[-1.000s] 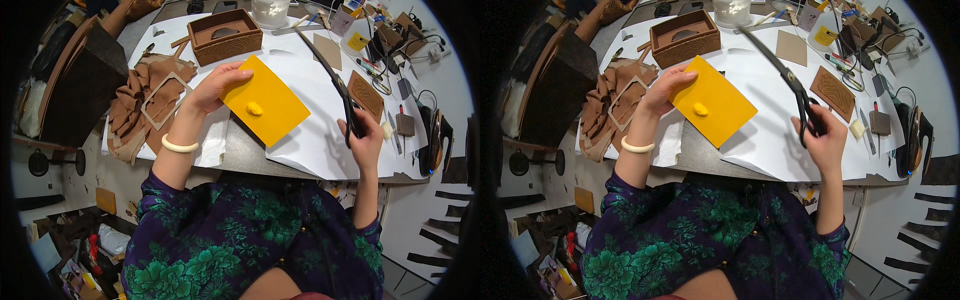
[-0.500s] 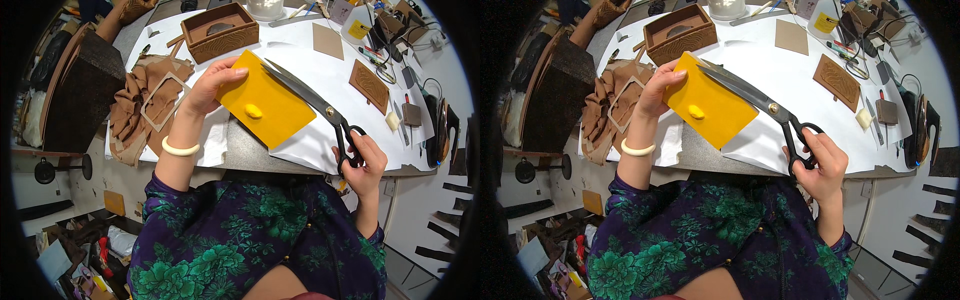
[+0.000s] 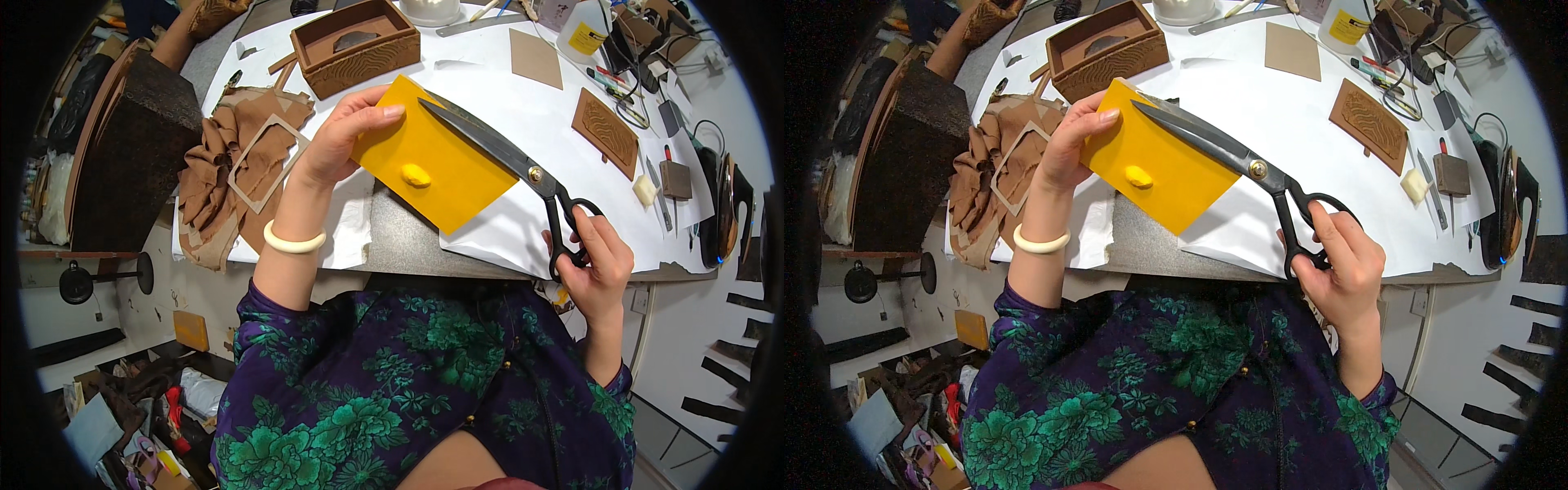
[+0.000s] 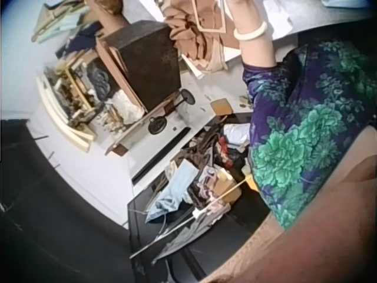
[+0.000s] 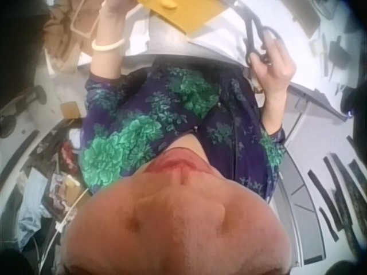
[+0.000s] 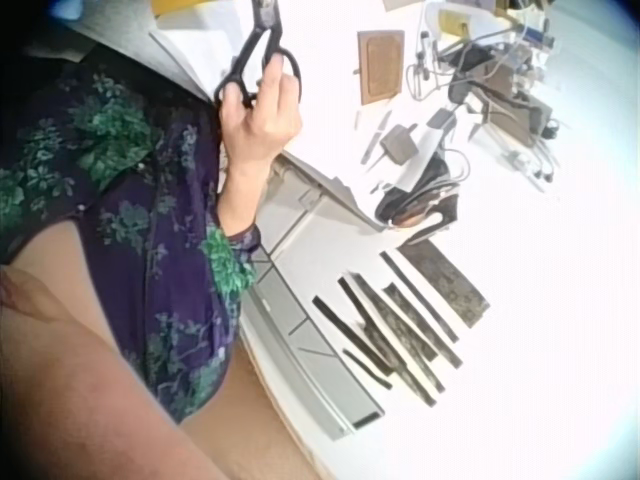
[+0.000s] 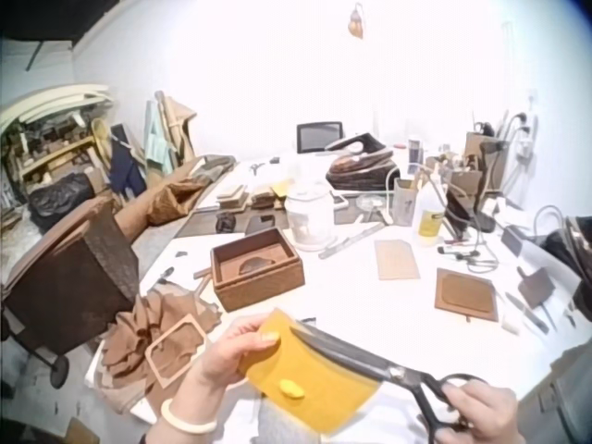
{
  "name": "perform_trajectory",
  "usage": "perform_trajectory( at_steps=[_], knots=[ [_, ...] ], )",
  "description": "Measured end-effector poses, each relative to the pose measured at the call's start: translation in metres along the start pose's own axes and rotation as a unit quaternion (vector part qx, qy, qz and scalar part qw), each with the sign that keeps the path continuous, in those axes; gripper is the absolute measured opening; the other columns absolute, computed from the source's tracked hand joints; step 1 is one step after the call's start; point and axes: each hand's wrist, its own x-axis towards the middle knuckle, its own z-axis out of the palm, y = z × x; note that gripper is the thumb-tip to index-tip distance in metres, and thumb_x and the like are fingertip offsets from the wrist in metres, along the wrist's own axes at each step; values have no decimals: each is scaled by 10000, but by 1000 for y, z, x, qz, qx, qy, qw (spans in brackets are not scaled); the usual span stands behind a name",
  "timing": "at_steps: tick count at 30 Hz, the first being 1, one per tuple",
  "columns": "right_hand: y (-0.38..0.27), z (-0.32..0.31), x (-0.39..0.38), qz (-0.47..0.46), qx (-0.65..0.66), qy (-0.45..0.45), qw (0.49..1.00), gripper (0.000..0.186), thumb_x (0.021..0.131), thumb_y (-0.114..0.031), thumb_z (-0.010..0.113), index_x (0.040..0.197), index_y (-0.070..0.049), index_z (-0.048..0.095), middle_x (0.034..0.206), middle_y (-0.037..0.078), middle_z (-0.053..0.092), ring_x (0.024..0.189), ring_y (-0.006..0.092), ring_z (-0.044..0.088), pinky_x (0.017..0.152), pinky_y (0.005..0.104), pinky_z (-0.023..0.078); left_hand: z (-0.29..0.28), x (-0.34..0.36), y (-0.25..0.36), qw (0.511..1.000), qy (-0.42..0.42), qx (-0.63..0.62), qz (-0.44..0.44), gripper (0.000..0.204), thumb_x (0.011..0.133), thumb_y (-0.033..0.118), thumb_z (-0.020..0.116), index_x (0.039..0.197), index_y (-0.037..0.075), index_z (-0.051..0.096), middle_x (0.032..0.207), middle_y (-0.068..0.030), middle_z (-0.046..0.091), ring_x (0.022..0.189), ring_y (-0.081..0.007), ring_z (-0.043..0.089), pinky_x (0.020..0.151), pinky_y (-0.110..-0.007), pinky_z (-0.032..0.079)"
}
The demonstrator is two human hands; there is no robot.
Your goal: The person handles a yellow rectangular piece, trims it with scissors, and uses a small iron to press it. They then place the yellow piece into a wooden box and use a utility knife to trim the edges. The workspace is cluttered with leather scraps and tools.
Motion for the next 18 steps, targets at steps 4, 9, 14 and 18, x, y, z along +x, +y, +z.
perform_trajectory(
  at_steps=[4, 9, 14, 18],
  knots=[
    [0, 1, 0, -17, 3, 1, 1000, 569, 701, 17, 856, 1248, 27, 698, 823, 92, 645, 633, 157, 593, 493, 267, 450, 0, 0, 0, 1000, 3, 1, 4, 432, 972, 230, 648, 1324, -20, 623, 1156, -75, 715, 1022, -122, 703, 899, -246, 562],
    [0, 1, 0, -25, 0, 1, 1000, 584, 693, 25, 853, 1255, 26, 696, 821, 94, 641, 628, 160, 585, 499, 270, 451, 1, 0, 0, 1000, 5, 1, 7, 431, 973, 229, 644, 1319, -26, 622, 1153, -80, 714, 1016, -120, 703, 894, -243, 561],
    [0, -2, 2, -30, -5, -5, 1000, 582, 687, 37, 840, 1251, 34, 694, 818, 98, 638, 623, 164, 579, 498, 278, 449, 0, 0, 0, 1000, 2, 0, 13, 417, 971, 226, 642, 1307, -22, 630, 1139, -79, 717, 1008, -119, 704, 888, -244, 564],
    [-3, -1, 5, -37, -20, 7, 999, 518, 684, -37, 831, 1177, 57, 702, 761, 94, 618, 534, 184, 534, 460, 304, 407, -1, 0, -1, 1000, 2, -4, 16, 403, 969, 220, 643, 1293, -20, 638, 1127, -78, 719, 1000, -118, 705, 884, -246, 566]
  ],
)
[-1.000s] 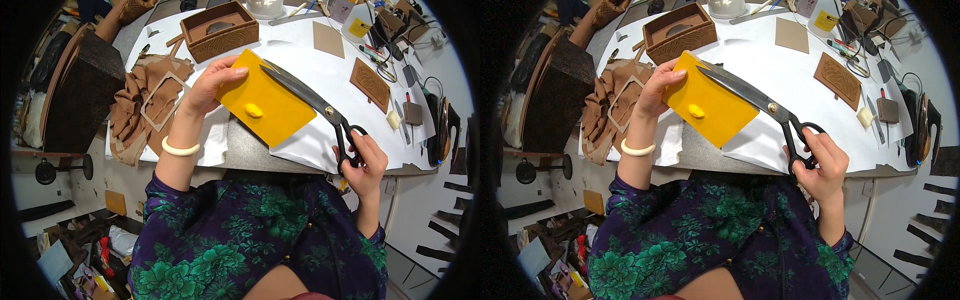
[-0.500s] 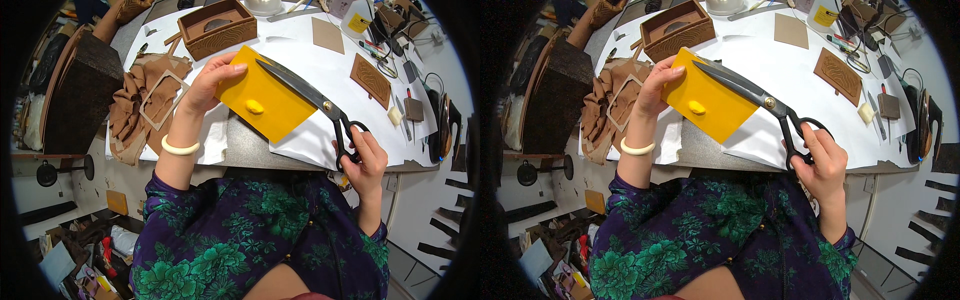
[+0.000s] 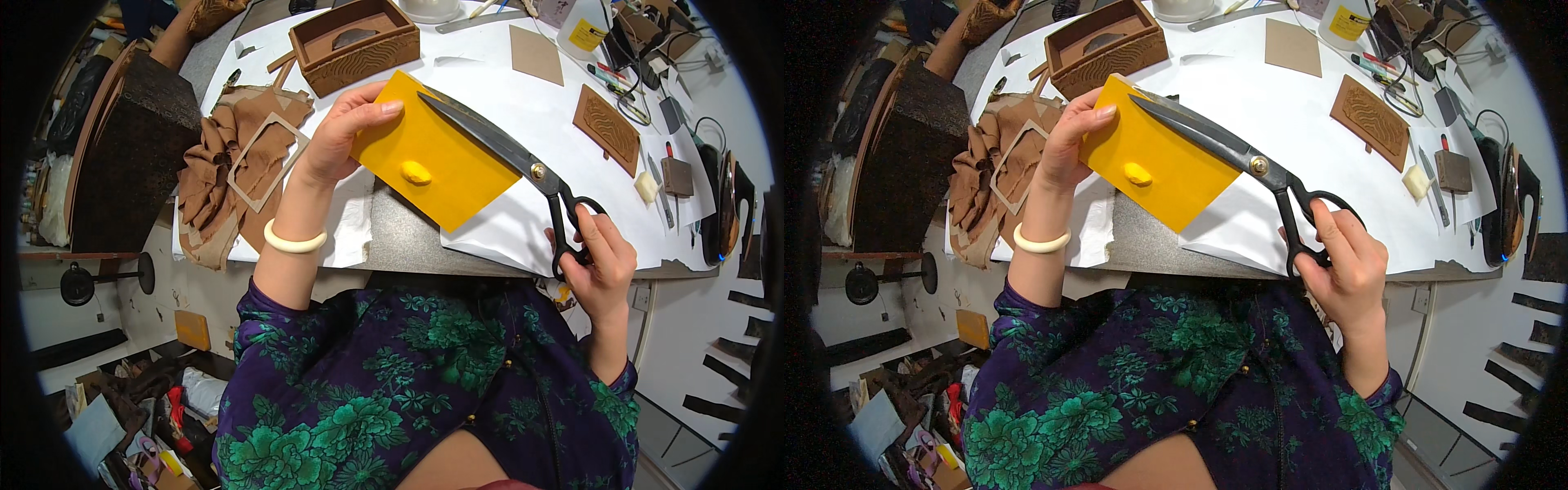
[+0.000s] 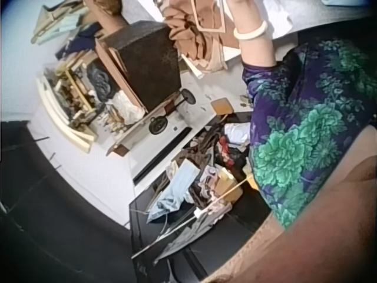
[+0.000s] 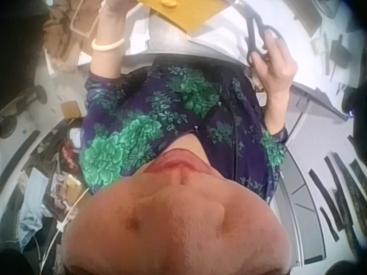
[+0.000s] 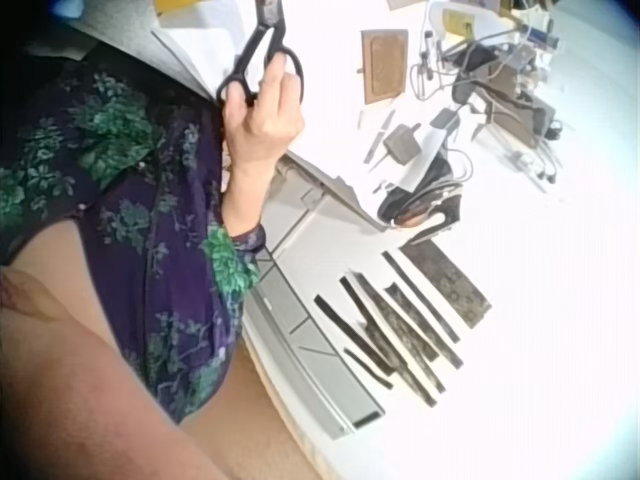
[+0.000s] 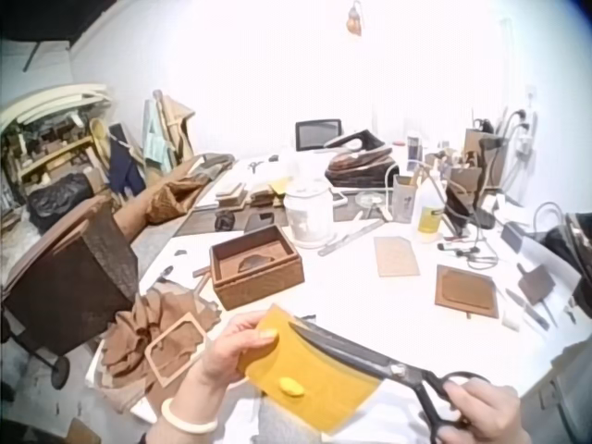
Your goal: The person handles a yellow rectangular piece, trims it with scissors, and uses a small iron to press it. They then place the yellow piece into a wooden box and use a utility knife to trim the edges. The workspace is cluttered with leather scraps and tools.
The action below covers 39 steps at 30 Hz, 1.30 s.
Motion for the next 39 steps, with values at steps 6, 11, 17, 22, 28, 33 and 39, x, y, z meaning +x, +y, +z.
perform_trajectory(
  at_steps=[6, 11, 17, 22, 28, 33, 39],
  knots=[
    [2, -3, 0, -7, 2, -9, 1000, 538, 677, -49, 814, 1192, 60, 700, 750, 88, 600, 530, 182, 529, 458, 305, 404, 3, -1, 1, 1000, 12, 5, 6, 380, 968, 214, 643, 1268, -20, 648, 1109, -75, 719, 983, -115, 704, 872, -243, 564],
    [6, -4, -4, -18, 2, -10, 1000, 557, 690, -96, 809, 1212, 63, 696, 751, 89, 588, 540, 194, 532, 465, 313, 408, 5, -1, -1, 1000, 17, 4, 17, 374, 967, 213, 645, 1259, -21, 651, 1094, -75, 720, 973, -116, 703, 860, -243, 563],
    [5, -11, -6, -8, -6, -36, 999, 565, 686, 27, 770, 1244, 66, 688, 782, 105, 616, 581, 180, 572, 496, 293, 453, 0, -2, -1, 1000, 6, 16, 16, 416, 957, 203, 614, 1293, -42, 613, 1167, -132, 718, 1042, -184, 718, 931, -301, 577],
    [4, -12, -5, -22, -12, -22, 999, 571, 695, -72, 805, 1236, 72, 690, 766, 104, 619, 549, 199, 555, 469, 318, 428, 7, -3, 0, 999, 27, 12, 27, 365, 968, 213, 644, 1247, -22, 650, 1086, -84, 719, 969, -129, 706, 857, -256, 567],
    [3, -9, -1, 17, -3, 24, 1000, 554, 597, -21, 778, 1144, 47, 732, 712, 86, 610, 485, 153, 512, 443, 274, 393, 11, -1, 0, 999, 2, 25, 24, 373, 975, 214, 642, 1258, -29, 654, 1090, -89, 723, 976, -135, 708, 866, -263, 570],
    [2, -10, 0, 3, 4, 0, 1000, 546, 649, -1, 835, 1181, 47, 720, 740, 85, 612, 540, 131, 536, 448, 261, 398, 14, 0, -6, 999, -2, 30, 28, 398, 978, 216, 640, 1285, -37, 648, 1102, -101, 725, 993, -144, 713, 873, -265, 577],
    [3, -9, 1, -9, 8, -5, 1000, 536, 690, 33, 853, 1206, 55, 711, 748, 82, 603, 556, 126, 533, 460, 253, 399, 15, 0, -7, 999, -5, 27, 35, 409, 980, 222, 642, 1296, -37, 642, 1109, -108, 725, 991, -148, 718, 870, -268, 585]
  ],
)
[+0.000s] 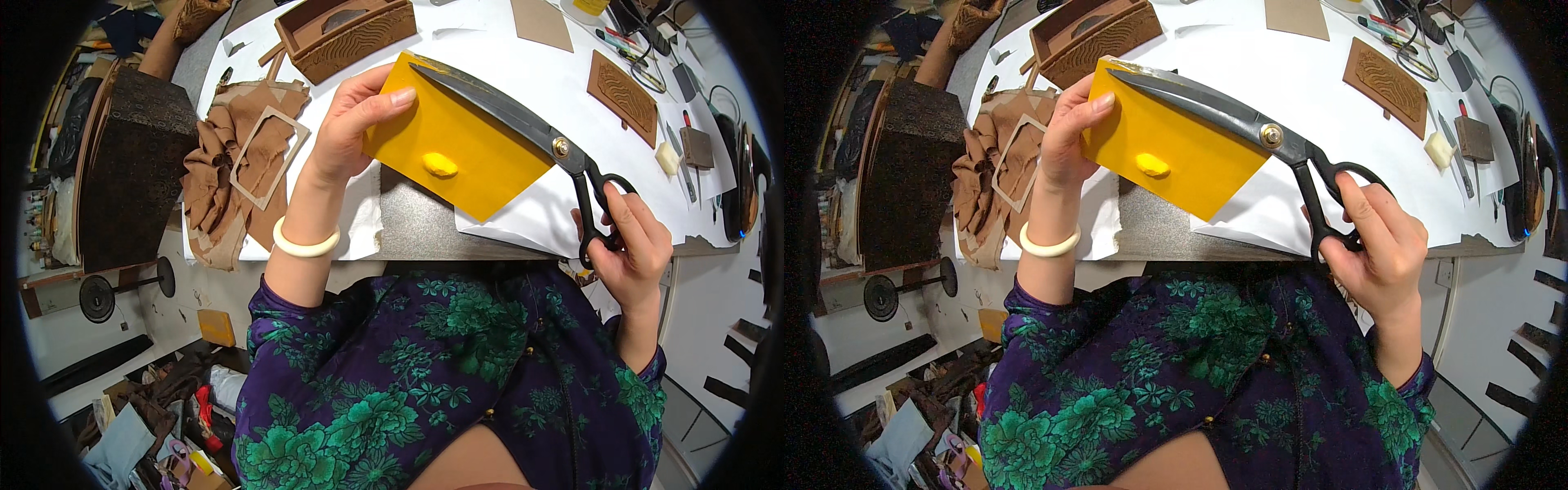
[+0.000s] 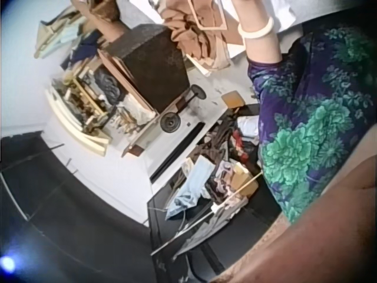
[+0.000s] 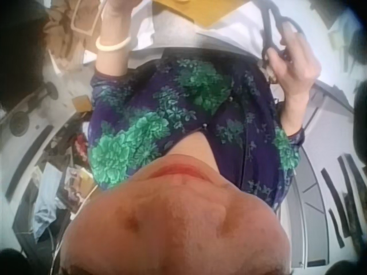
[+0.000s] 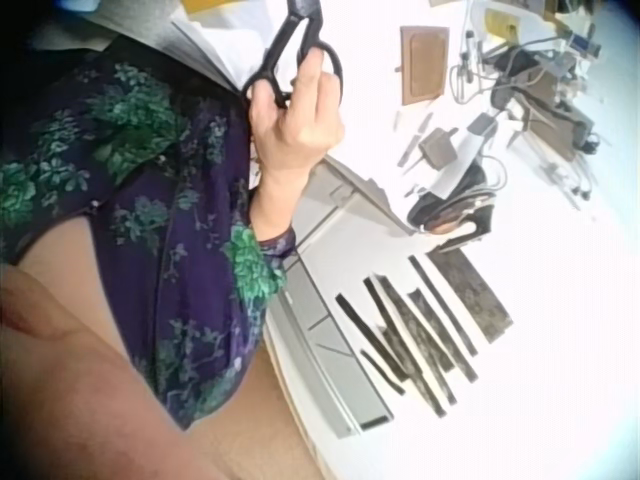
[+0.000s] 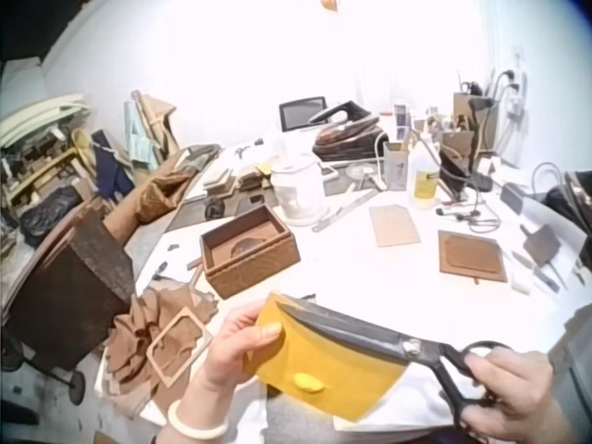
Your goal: The person handles a yellow rectangular piece, trims it with scissors, and uses a small iron to press it. They then place the yellow piece into a wooden box and use a utility knife to trim the edges. The workspace is cluttered with leather scraps and tools.
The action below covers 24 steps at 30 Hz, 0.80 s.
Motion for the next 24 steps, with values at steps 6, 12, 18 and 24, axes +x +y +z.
perform_trajectory(
  at_steps=[6, 12, 18, 24],
  knots=[
    [1, -4, -4, 5, -19, -20, 1000, 597, 641, -41, 783, 1224, 61, 703, 805, 115, 642, 605, 198, 614, 494, 305, 469, 2, 0, -1, 1000, 5, -5, 2, 403, 981, 226, 641, 1290, -35, 645, 1108, -106, 724, 988, -147, 717, 866, -267, 584],
    [4, -1, -3, 2, -12, -3, 1000, 574, 627, -14, 771, 1193, 55, 717, 774, 104, 630, 572, 182, 583, 476, 306, 443, 1, 1, -1, 1000, 2, -4, -1, 407, 981, 229, 644, 1292, -35, 645, 1109, -107, 724, 992, -147, 715, 865, -268, 582],
    [-4, -2, 5, 40, -17, 13, 999, 529, 620, -22, 781, 1143, 46, 737, 716, 77, 605, 513, 136, 521, 452, 273, 389, 4, 1, -2, 1000, 1, -1, 3, 410, 985, 232, 643, 1296, -36, 646, 1110, -104, 723, 994, -151, 712, 870, -272, 577],
    [-1, -2, 4, 18, -10, -3, 1000, 582, 590, -32, 752, 1164, 61, 720, 754, 100, 613, 551, 174, 549, 479, 291, 424, 4, 1, -2, 1000, -6, 13, 1, 398, 987, 237, 648, 1286, -26, 655, 1102, -94, 721, 985, -142, 702, 874, -269, 566]
  ],
)
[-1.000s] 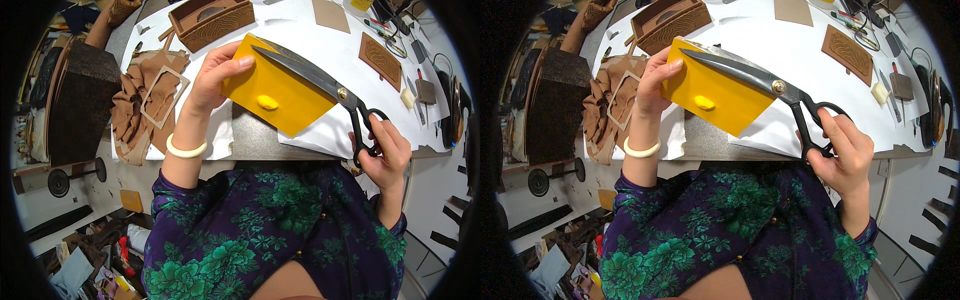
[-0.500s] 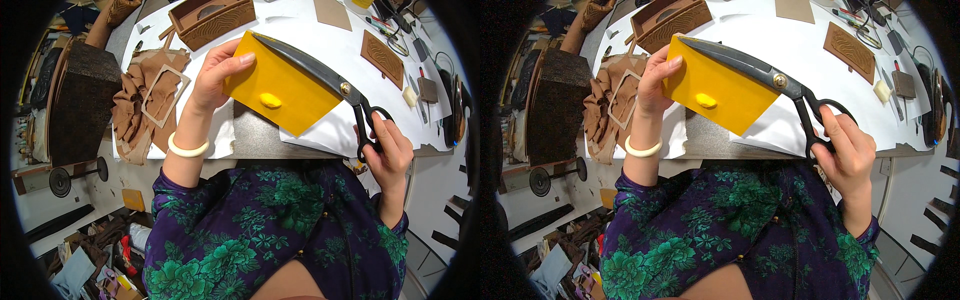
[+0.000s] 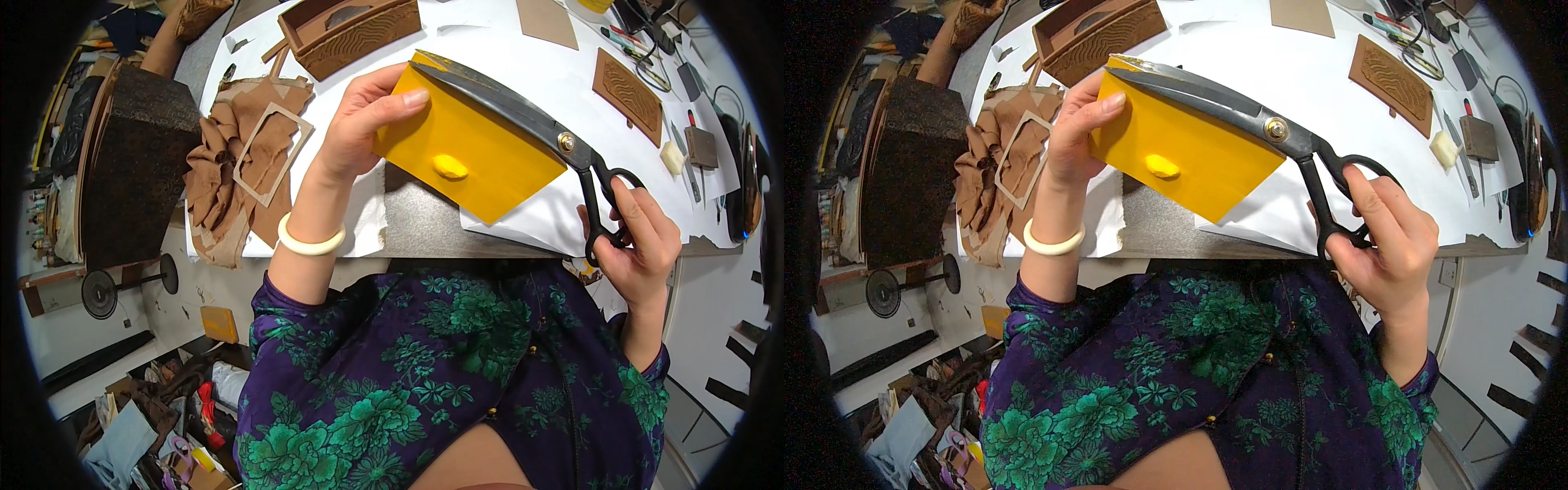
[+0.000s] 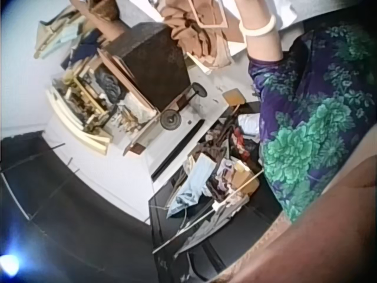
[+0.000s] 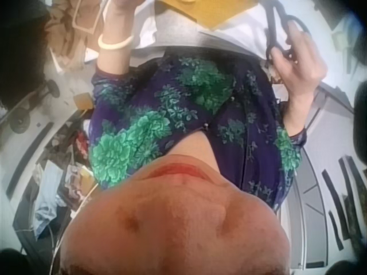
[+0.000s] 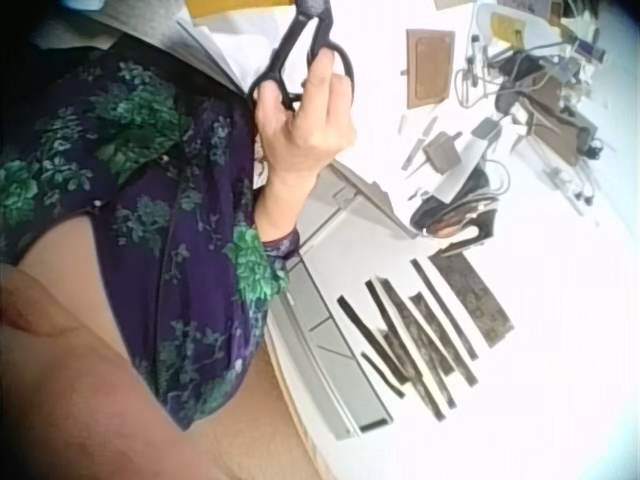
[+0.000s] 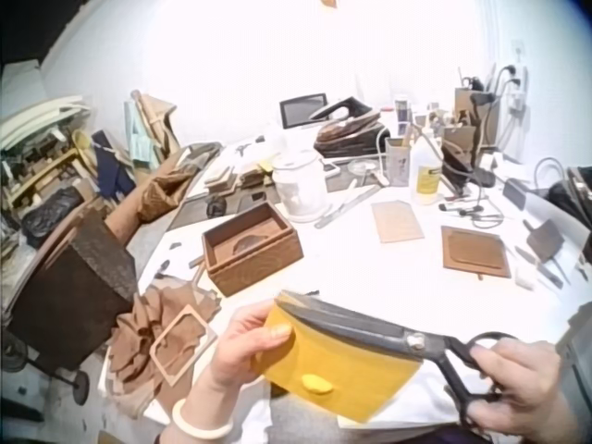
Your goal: The person handles a yellow rectangular piece, trims it with scissors, and uses a small iron to press it. They then place the yellow piece into a wooden box and use a utility knife to trim the edges. The workspace is cluttered with leather scraps and tools.
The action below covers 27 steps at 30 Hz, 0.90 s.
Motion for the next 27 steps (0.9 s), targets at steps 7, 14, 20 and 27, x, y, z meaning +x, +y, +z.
perform_trajectory(
  at_steps=[7, 14, 20, 27],
  knots=[
    [1, 1, -2, -12, -5, -8, 1000, 584, 619, -33, 744, 1193, 70, 706, 769, 113, 611, 585, 205, 589, 498, 320, 459, 3, 1, 0, 1000, 2, 2, 5, 388, 991, 232, 649, 1286, -20, 659, 1098, -86, 721, 982, -134, 697, 871, -268, 564],
    [2, -2, -3, -11, -12, -26, 1000, 587, 649, -66, 793, 1213, 69, 702, 764, 115, 615, 589, 209, 589, 499, 317, 460, 3, 1, -1, 1000, 3, -11, 9, 402, 984, 223, 657, 1302, -23, 653, 1110, -97, 725, 982, -146, 705, 873, -267, 568],
    [0, 6, 1, 40, 39, 26, 998, 484, 705, -9, 861, 1161, 61, 713, 750, 92, 623, 577, 132, 563, 495, 254, 433, 0, -1, 0, 1000, 11, -17, 9, 413, 977, 215, 655, 1305, -37, 646, 1115, -108, 724, 982, -150, 706, 869, -269, 568],
    [11, -2, -6, 188, 56, 79, 977, 426, 747, -109, 879, 1106, 46, 711, 718, 6, 554, 576, 57, 458, 497, 207, 315, 4, -8, 7, 999, 24, -47, -3, 434, 948, 190, 668, 1286, -80, 626, 1126, -121, 705, 1022, -166, 669, 923, -285, 519]
  ],
)
